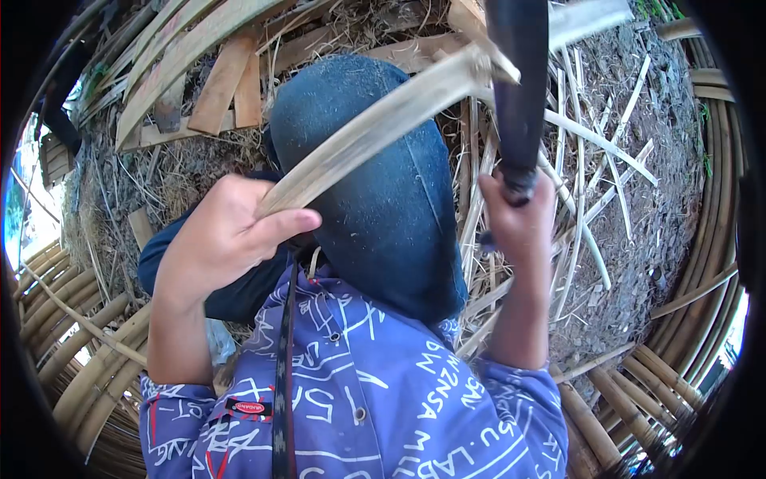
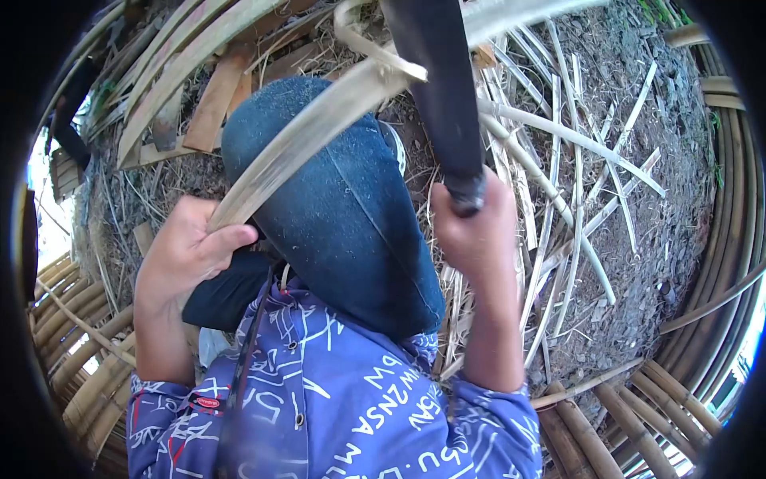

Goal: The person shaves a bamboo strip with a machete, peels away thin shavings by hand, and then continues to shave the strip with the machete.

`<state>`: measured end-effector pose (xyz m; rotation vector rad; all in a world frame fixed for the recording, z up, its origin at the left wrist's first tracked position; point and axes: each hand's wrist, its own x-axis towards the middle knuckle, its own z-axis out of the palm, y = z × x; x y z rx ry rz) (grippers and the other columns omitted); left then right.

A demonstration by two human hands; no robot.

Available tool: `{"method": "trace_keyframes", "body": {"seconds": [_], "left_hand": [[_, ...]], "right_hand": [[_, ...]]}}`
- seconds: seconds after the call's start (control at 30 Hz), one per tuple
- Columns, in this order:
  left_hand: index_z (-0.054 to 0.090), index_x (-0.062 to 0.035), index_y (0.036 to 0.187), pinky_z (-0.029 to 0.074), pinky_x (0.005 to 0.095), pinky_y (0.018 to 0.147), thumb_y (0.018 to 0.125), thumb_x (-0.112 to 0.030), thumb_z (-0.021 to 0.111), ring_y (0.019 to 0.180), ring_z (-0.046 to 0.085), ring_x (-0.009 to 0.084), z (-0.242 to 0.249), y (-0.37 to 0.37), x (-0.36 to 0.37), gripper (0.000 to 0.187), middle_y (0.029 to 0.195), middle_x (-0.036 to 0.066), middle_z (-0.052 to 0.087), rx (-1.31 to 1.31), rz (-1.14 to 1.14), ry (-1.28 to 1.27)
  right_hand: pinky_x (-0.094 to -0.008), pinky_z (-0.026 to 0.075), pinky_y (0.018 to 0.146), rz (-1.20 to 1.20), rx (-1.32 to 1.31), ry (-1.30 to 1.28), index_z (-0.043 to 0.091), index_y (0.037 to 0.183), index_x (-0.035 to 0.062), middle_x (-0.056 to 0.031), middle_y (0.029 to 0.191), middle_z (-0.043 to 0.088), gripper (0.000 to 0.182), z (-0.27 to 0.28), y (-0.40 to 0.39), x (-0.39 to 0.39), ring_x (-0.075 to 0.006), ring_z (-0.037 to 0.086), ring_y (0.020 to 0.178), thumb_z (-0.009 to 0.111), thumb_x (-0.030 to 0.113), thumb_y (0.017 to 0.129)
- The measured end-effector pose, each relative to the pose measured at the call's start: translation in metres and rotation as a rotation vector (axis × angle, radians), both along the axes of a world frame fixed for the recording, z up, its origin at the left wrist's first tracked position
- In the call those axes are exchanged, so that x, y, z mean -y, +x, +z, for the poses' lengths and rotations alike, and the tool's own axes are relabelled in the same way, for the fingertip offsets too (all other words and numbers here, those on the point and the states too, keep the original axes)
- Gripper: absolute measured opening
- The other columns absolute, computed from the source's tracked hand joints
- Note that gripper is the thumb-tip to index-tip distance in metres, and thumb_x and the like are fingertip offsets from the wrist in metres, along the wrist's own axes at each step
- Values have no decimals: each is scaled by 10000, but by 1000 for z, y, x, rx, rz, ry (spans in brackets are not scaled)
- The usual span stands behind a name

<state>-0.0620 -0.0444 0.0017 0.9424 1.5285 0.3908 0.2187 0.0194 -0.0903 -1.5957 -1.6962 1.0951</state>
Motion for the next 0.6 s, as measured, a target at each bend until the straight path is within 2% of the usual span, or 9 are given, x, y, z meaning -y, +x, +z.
{"method": "trace_keyframes", "body": {"seconds": [0.07,0.13,0.2,0.23,0.33,0.37,0.4,0.47,0.6], "left_hand": [[546,-15,693,274,196,382,853,-250,695,427,387,17,-3,-2,3,322,515,-50,429,-83,-55,45],[540,-17,689,273,196,380,855,-251,694,427,381,15,-5,4,-5,326,520,-53,425,-66,-25,95],[533,-21,683,270,194,378,859,-251,690,428,377,13,-3,2,-5,329,521,-51,428,5,16,25],[534,-23,687,268,192,377,859,-253,689,429,375,12,-4,-2,-3,327,524,-52,423,-8,2,47],[544,-20,705,264,188,375,860,-247,687,432,374,9,-7,3,-5,310,528,-54,415,-43,-7,77],[555,-15,719,261,187,374,860,-240,687,433,375,7,-7,6,-7,297,530,-54,412,-64,-26,96],[555,-15,719,261,187,374,860,-240,687,433,375,7,-5,3,-4,297,530,-54,412,-65,-28,100],[552,-7,727,260,189,376,861,-230,686,435,375,5,0,-6,1,292,534,-58,412,-16,24,16],[581,4,692,301,227,429,852,-301,692,499,397,20,8,-13,1,362,545,-42,450,-110,-2,65]], "right_hand": [[-242,353,465,-17,-48,-200,560,726,31,11,568,530,77,1,24,-14,-52,464,501,628,53,753],[-251,351,470,-128,-259,-229,552,697,26,14,562,521,108,1,12,-12,-57,446,488,637,66,752],[-269,356,457,17,32,-39,549,688,31,5,558,522,130,0,-1,4,-66,439,463,652,79,750],[-275,373,458,0,-83,-113,553,678,33,-2,537,521,130,1,6,-1,-72,464,459,647,87,751],[-261,397,476,-198,-70,-216,521,651,41,3,504,513,170,11,13,-20,-78,524,494,644,89,758],[-256,380,466,-97,-334,-340,502,642,39,3,505,510,177,12,3,-11,-72,496,477,638,71,750],[-251,352,461,10,-139,-121,492,641,36,9,526,507,181,-3,0,1,-61,456,479,636,63,746],[-254,329,463,54,-28,-165,481,637,39,24,544,481,197,8,3,0,-55,423,495,642,66,747],[-260,328,474,-68,-211,-293,493,640,49,37,548,453,207,13,15,-3,-57,424,516,664,88,750]]}}
